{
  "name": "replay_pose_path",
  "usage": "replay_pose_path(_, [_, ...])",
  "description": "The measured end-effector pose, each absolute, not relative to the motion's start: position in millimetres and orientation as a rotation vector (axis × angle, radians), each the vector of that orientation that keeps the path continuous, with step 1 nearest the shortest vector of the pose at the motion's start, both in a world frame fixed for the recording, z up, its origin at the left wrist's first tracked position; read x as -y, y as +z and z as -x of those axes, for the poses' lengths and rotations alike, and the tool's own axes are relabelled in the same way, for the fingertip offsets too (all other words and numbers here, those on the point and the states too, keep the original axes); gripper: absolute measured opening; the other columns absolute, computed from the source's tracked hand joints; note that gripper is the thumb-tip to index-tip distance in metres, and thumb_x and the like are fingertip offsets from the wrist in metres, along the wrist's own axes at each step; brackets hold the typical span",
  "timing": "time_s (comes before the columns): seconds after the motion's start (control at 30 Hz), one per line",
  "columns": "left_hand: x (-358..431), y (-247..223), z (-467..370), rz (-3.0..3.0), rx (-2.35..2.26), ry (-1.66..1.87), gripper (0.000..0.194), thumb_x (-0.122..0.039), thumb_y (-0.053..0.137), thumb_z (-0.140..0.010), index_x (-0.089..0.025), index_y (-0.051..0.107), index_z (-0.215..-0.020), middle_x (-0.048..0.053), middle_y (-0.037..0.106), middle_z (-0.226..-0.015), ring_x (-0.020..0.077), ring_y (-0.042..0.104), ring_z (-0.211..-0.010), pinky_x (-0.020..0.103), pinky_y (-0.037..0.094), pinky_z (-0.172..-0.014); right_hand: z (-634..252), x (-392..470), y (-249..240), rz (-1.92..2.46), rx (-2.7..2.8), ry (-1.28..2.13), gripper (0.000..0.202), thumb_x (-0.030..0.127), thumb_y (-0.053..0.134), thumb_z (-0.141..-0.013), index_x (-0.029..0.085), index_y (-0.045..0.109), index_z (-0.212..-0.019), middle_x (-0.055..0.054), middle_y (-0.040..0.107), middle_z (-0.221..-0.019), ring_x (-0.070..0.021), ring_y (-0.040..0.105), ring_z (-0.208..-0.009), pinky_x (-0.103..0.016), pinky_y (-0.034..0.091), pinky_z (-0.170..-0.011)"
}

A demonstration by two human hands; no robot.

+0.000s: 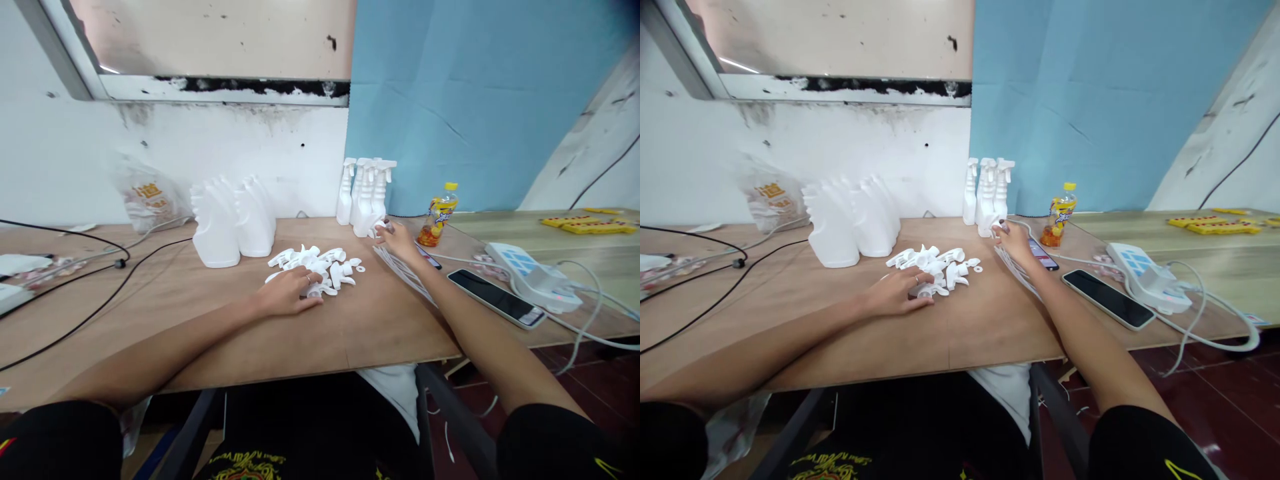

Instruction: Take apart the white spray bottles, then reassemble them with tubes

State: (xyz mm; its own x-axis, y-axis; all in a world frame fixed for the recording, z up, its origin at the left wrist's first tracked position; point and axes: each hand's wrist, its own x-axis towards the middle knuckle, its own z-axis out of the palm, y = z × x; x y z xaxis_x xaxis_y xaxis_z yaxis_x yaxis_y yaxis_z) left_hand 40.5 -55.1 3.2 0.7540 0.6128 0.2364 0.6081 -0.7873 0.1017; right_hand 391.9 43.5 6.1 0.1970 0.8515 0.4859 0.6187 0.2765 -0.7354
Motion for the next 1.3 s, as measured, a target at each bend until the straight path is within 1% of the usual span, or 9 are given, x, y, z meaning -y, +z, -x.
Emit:
replay_pose_path(0.17, [53.1,-3.3,-38.9,-2.855,-0.989,0.484,0.040,-0.056,0.055,-0.096,-0.023,0.063,-0.119,0.009,0.063,-0.111,0.0264,0.062,-0.104,0.036,0.049,-0.088,-390.7,-43.2,2.8,1.394,1.490,0.331,0.022,0.029,0.066,-0.094,0.019,0.060,-0.075,-0.002,0.070,-0.073,-0.0127,0.067,-0.055,-0.019,0.043,-0.052])
replay_pose_path(0.33, [49.9,-10.7,-38.8,-2.823,-0.967,0.544,0.039,-0.057,0.055,-0.096,-0.023,0.064,-0.115,0.008,0.063,-0.108,0.0251,0.061,-0.103,0.036,0.048,-0.087,-391.7,-45.4,-1.3,1.391,1.506,0.376,0.019,0.028,0.064,-0.094,0.019,0.061,-0.078,-0.002,0.070,-0.072,-0.0156,0.070,-0.059,-0.021,0.046,-0.053])
replay_pose_path(0.5, [46.0,-16.3,-36.9,-2.814,-0.936,0.612,0.040,-0.059,0.056,-0.095,-0.024,0.064,-0.112,0.006,0.063,-0.105,0.0236,0.061,-0.100,0.035,0.048,-0.087,-391.7,-45.9,-3.1,1.403,1.539,0.334,0.022,0.033,0.065,-0.093,0.020,0.061,-0.076,-0.002,0.069,-0.067,-0.0182,0.070,-0.059,-0.023,0.046,-0.054])
replay_pose_path(0.6, [46.5,-16.7,-36.1,-2.823,-0.930,0.606,0.040,-0.060,0.054,-0.096,-0.023,0.063,-0.110,0.006,0.063,-0.105,0.0235,0.061,-0.100,0.034,0.048,-0.087,-390.6,-44.0,-1.6,1.431,1.549,0.316,0.022,0.032,0.064,-0.094,0.020,0.060,-0.076,-0.001,0.068,-0.064,-0.0190,0.071,-0.062,-0.023,0.046,-0.057])
replay_pose_path(0.77, [50.0,-13.7,-36.6,-2.807,-1.002,0.556,0.042,-0.061,0.055,-0.095,-0.024,0.063,-0.115,0.007,0.063,-0.108,0.0246,0.061,-0.100,0.034,0.048,-0.084,-388.9,-41.2,2.6,1.468,1.559,0.288,0.022,0.031,0.064,-0.095,0.020,0.060,-0.076,-0.002,0.072,-0.069,-0.0176,0.071,-0.061,-0.024,0.047,-0.061])
replay_pose_path(0.87, [49.8,-13.2,-36.8,-2.797,-0.999,0.544,0.042,-0.060,0.055,-0.095,-0.025,0.063,-0.117,0.007,0.063,-0.109,0.0243,0.061,-0.101,0.034,0.048,-0.084,-389.8,-42.2,1.9,1.463,1.558,0.303,0.022,0.032,0.064,-0.095,0.020,0.061,-0.077,-0.002,0.073,-0.070,-0.0175,0.071,-0.061,-0.024,0.047,-0.061])
replay_pose_path(0.97, [47.7,-14.4,-36.6,-2.825,-0.947,0.562,0.041,-0.059,0.054,-0.096,-0.025,0.064,-0.115,0.006,0.063,-0.108,0.0238,0.060,-0.101,0.034,0.047,-0.086,-391.3,-44.1,-0.7,1.435,1.563,0.328,0.022,0.032,0.063,-0.095,0.020,0.060,-0.077,-0.002,0.071,-0.066,-0.0177,0.071,-0.060,-0.023,0.046,-0.058])
replay_pose_path(1.17, [44.0,-17.5,-37.1,-2.813,-0.931,0.595,0.038,-0.059,0.056,-0.095,-0.024,0.064,-0.107,0.005,0.062,-0.100,0.0223,0.060,-0.094,0.032,0.046,-0.082,-390.7,-44.2,-1.9,1.416,1.555,0.357,0.023,0.029,0.064,-0.095,0.019,0.059,-0.074,-0.002,0.069,-0.067,-0.0147,0.068,-0.053,-0.022,0.045,-0.055])
replay_pose_path(1.3, [44.0,-18.4,-37.6,-2.799,-0.947,0.623,0.040,-0.060,0.058,-0.094,-0.023,0.064,-0.110,0.005,0.062,-0.101,0.0225,0.060,-0.094,0.033,0.046,-0.082,-389.5,-43.6,-0.8,1.409,1.542,0.373,0.023,0.028,0.065,-0.094,0.019,0.060,-0.074,-0.001,0.068,-0.064,-0.0149,0.067,-0.053,-0.022,0.045,-0.054])
